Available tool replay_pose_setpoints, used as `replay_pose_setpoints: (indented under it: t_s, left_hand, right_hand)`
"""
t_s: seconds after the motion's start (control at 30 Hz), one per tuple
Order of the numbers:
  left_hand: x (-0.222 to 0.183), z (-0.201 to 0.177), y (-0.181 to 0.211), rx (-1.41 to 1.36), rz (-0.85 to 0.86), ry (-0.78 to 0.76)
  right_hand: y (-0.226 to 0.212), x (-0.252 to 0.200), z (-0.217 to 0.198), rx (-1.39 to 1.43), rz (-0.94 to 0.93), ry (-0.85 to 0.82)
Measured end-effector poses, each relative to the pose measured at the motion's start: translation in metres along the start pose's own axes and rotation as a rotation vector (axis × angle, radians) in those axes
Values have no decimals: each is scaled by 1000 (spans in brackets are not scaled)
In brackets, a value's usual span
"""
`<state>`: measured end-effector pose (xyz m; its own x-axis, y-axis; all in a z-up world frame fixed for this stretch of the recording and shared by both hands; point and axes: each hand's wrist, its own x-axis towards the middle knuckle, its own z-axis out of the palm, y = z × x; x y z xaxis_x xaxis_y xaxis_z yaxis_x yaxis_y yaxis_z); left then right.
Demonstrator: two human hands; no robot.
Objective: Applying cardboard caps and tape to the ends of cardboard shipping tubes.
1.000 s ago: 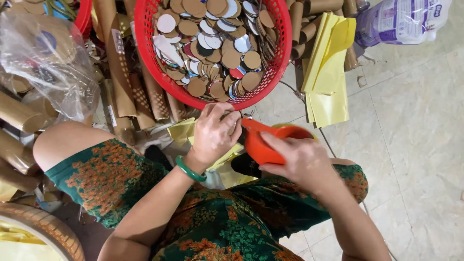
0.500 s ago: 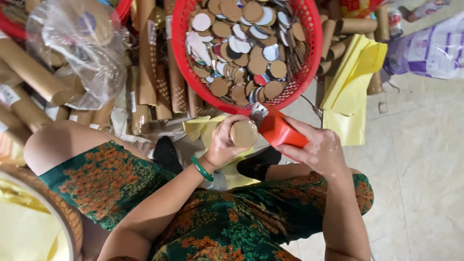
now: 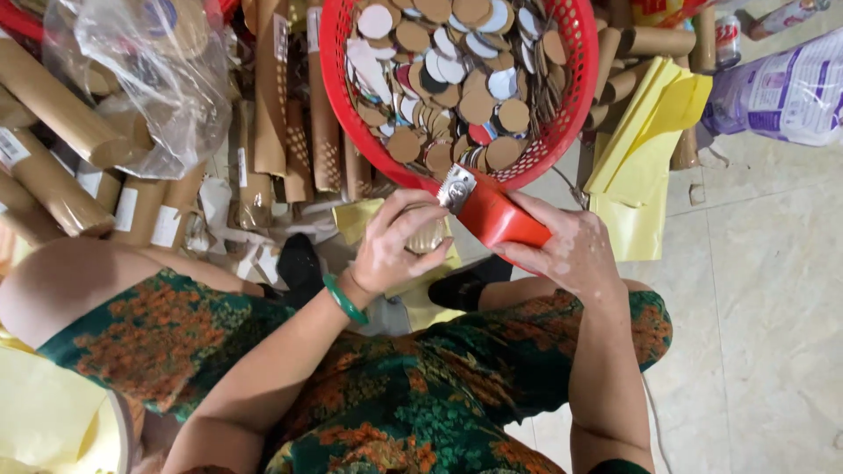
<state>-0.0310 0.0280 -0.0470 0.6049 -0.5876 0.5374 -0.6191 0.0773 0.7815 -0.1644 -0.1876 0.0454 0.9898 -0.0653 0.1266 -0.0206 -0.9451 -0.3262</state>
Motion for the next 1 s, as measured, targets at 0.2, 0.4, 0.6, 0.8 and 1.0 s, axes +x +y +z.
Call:
replay_pose_setpoints:
  t_s: [0.2, 0.4, 0.6, 0.8, 1.0]
  left_hand:
    - [-17, 4, -30, -147, -74, -42]
    - [-11, -5, 5, -163, 5, -117]
    - [4, -5, 27, -223, 92, -50]
    - [-13, 5, 10, 203, 322, -240]
    - [6, -13, 8, 186, 337, -118]
  right_hand:
    - [6, -1, 3, -1, -17, 32]
    - [7, -4, -4, 77, 201, 17]
    - [6, -6, -16, 215, 297, 56]
    - [7, -10, -17, 179, 281, 69]
    - [4, -7, -17, 188, 302, 47]
